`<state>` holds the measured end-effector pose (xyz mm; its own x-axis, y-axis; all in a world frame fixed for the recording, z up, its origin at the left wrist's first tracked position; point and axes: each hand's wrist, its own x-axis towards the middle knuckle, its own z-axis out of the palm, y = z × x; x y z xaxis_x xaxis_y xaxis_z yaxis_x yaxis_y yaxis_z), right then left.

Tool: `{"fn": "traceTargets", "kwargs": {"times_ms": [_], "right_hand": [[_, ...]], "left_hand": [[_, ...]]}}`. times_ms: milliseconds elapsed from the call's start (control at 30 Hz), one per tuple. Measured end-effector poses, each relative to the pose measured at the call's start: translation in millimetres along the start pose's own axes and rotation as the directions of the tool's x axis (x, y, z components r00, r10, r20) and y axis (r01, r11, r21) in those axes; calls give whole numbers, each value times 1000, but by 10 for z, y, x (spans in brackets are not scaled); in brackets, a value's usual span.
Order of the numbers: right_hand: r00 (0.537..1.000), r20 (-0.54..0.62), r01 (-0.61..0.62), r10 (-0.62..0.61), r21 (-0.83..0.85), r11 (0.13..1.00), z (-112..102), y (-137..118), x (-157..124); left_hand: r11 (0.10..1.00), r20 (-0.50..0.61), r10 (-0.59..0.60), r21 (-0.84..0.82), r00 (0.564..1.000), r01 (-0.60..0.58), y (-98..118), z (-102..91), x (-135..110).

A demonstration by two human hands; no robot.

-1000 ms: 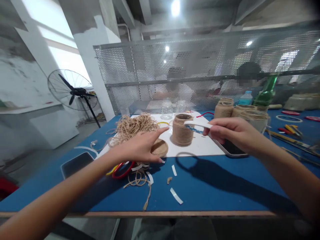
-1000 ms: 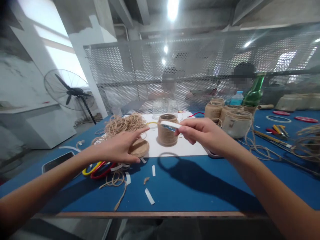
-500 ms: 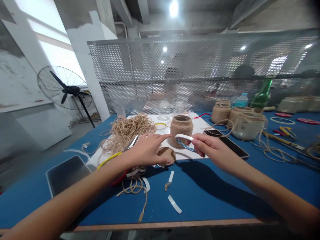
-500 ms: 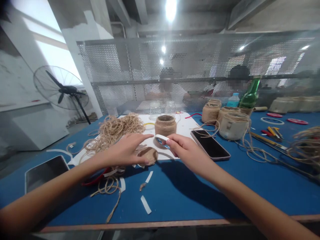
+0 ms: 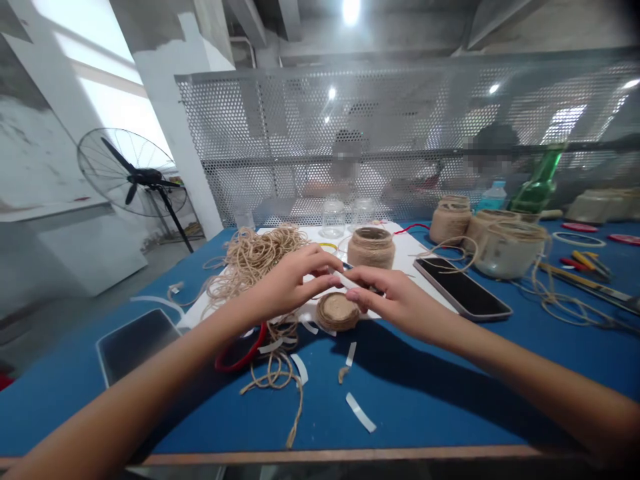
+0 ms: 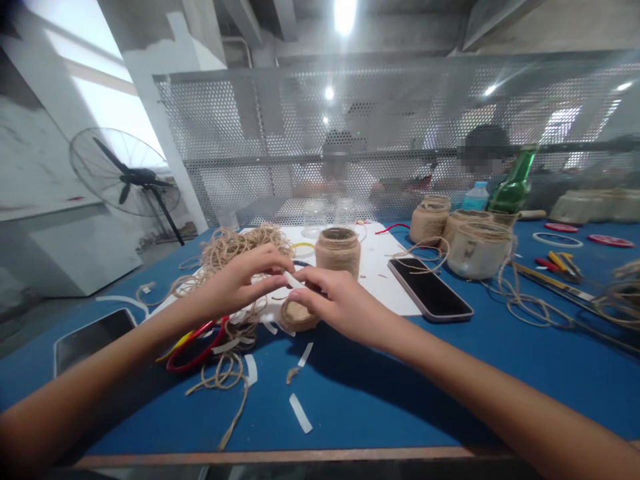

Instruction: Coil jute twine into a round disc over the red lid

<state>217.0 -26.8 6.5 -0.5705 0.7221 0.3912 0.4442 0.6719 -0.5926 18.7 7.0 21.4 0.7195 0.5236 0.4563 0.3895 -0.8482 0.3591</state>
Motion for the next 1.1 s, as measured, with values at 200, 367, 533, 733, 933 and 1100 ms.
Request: {"fn": "traceTargets", "kwargs": {"times_ms": [200,367,533,733,933,1100], "right_hand": [[958,82,287,-275,-249,925,-80,83,-68],[940,128,339,-316,-255,905,-63,160,-87],[950,46,302,-308,-371,878,18,226,-69],[921,32,379,-388,-304,874,19,231,-100],[919,59,395,-391,-161,904,-34,178,-166],[960,57,281,-276,-157,947,21,113,-198]], "left_hand": [[997,34,-43,-65,999,45,-66,-139,-78],[998,34,-33,-58,999,35,-73,-120,-77],[998,-1,15,53,1000,-15,13,83,-95],[999,129,-18,32,991,14,-19,71,-153],[1000,169,-18,10,985,17,-51,-56,-188],[992,-13,-101,70,995,102,13,63,-215]]}}
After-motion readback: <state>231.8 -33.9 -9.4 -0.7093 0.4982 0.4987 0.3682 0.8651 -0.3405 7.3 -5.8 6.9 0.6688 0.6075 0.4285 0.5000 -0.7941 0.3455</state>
